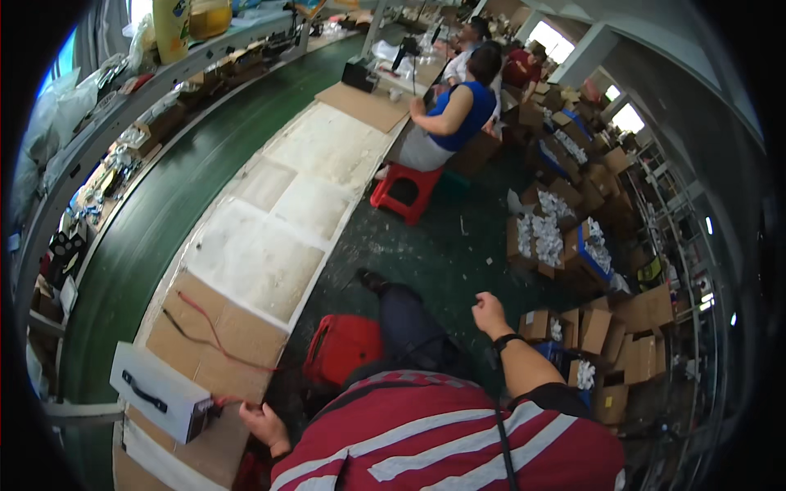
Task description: Testing and inspecting electrical components using a specialized testing device with probes on a factory assembly line.
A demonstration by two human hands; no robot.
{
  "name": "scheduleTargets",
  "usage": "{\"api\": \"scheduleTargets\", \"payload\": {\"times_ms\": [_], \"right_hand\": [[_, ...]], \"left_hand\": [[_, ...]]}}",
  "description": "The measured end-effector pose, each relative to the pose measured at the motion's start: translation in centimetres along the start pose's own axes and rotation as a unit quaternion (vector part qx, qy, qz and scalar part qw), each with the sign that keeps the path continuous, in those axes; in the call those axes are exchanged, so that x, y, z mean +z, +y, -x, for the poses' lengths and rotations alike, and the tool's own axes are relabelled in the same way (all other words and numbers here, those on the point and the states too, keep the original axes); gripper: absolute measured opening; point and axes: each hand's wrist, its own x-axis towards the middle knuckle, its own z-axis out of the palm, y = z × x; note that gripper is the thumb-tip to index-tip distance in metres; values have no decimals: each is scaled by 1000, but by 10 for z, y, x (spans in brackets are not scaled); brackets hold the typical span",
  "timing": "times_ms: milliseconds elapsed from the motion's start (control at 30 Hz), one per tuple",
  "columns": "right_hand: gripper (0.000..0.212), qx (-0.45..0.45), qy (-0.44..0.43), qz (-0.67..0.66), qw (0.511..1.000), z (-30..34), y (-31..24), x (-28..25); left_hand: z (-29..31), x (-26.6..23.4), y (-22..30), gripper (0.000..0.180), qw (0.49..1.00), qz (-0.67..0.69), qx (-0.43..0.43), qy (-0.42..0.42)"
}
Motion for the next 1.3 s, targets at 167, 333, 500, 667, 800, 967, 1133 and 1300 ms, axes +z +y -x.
{"api": "scheduleTargets", "payload": {"times_ms": [167, 333, 500, 667, 800, 967, 1133, 1300], "right_hand": [[44, 94, -104, 19, 990, 95, 91, -55], [45, 127, -227, 126, 957, 143, 108, -78], [46, 210, -309, 92, 923, 148, 119, -89], [43, 215, -353, 12, 910, 153, 161, -89], [34, 251, -364, -118, 889, 201, 276, -86], [27, 334, -264, -31, 904, 339, 476, -113], [21, 278, -301, 86, 908, 485, 607, -176], [20, 434, -128, 40, 891, 564, 667, -175]], "left_hand": [[10, -23, 14, 59, 992, -91, 74, -35], [45, -62, 10, 60, 994, -48, -21, -96], [110, -75, -11, 64, 962, -123, -122, -210], [206, -44, -65, 71, 898, -258, -218, -280], [263, -31, -129, 48, 788, -254, -231, -511], [312, -74, -167, 26, 460, -495, 244, -695], [318, -56, -100, 35, 617, -498, -92, -602], [299, 77, 26, 33, 391, -571, 257, -674]]}}
